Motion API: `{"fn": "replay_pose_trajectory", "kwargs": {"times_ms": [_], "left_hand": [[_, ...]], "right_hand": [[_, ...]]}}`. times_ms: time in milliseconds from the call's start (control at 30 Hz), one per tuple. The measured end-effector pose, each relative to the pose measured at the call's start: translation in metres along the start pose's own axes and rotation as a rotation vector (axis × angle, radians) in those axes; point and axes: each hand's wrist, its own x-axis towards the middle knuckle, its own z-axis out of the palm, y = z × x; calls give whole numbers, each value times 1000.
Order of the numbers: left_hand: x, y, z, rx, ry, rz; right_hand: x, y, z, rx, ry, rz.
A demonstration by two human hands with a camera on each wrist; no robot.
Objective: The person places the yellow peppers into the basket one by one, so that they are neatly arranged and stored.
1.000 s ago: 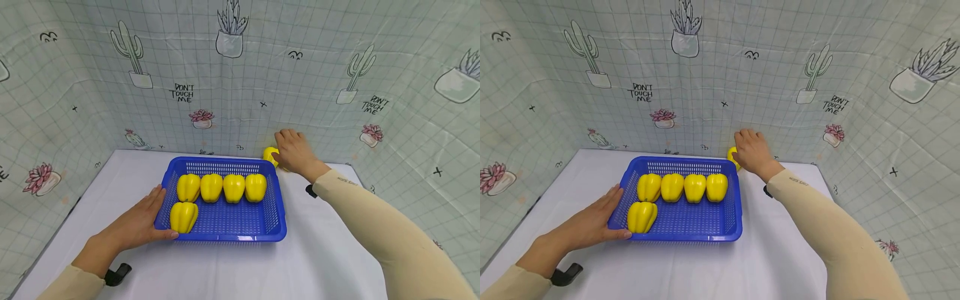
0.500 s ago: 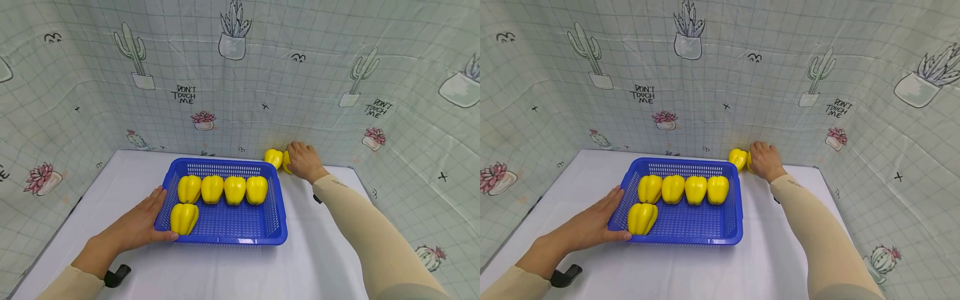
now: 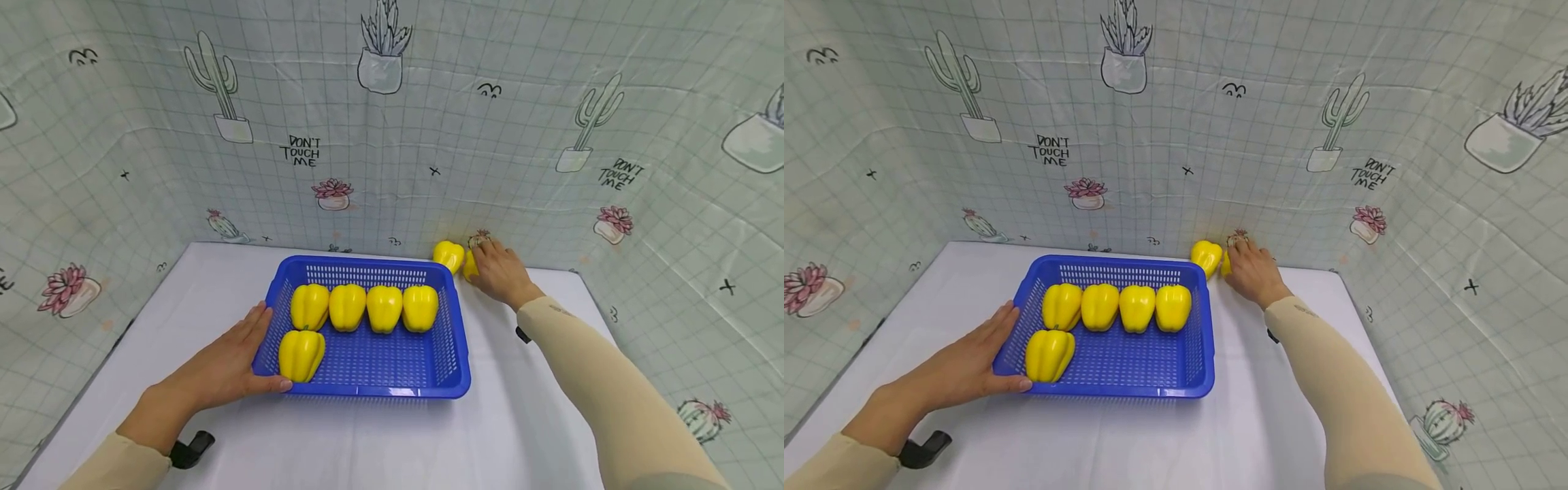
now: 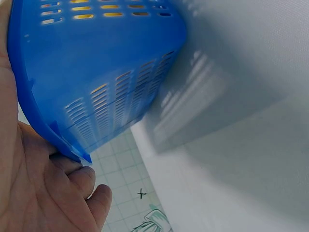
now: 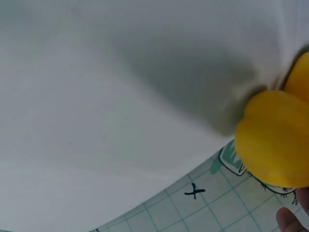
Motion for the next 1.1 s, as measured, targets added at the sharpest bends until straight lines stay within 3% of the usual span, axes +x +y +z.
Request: {"fn": "replay_pose_trajectory", "kwargs": {"times_ms": [400, 633, 800, 1100], "left_hand": [[0, 2, 0, 8, 3, 10], [1, 2, -1, 2, -12, -2], [1, 3, -1, 5, -13, -7], [1, 1, 1, 3, -13, 2]], "right_hand": [[-34, -4, 6, 29, 116, -96], [-45, -1, 5, 1, 79, -122], [-41, 4, 1, -11, 48, -102], [-36, 2, 3, -31, -88, 31]]}}
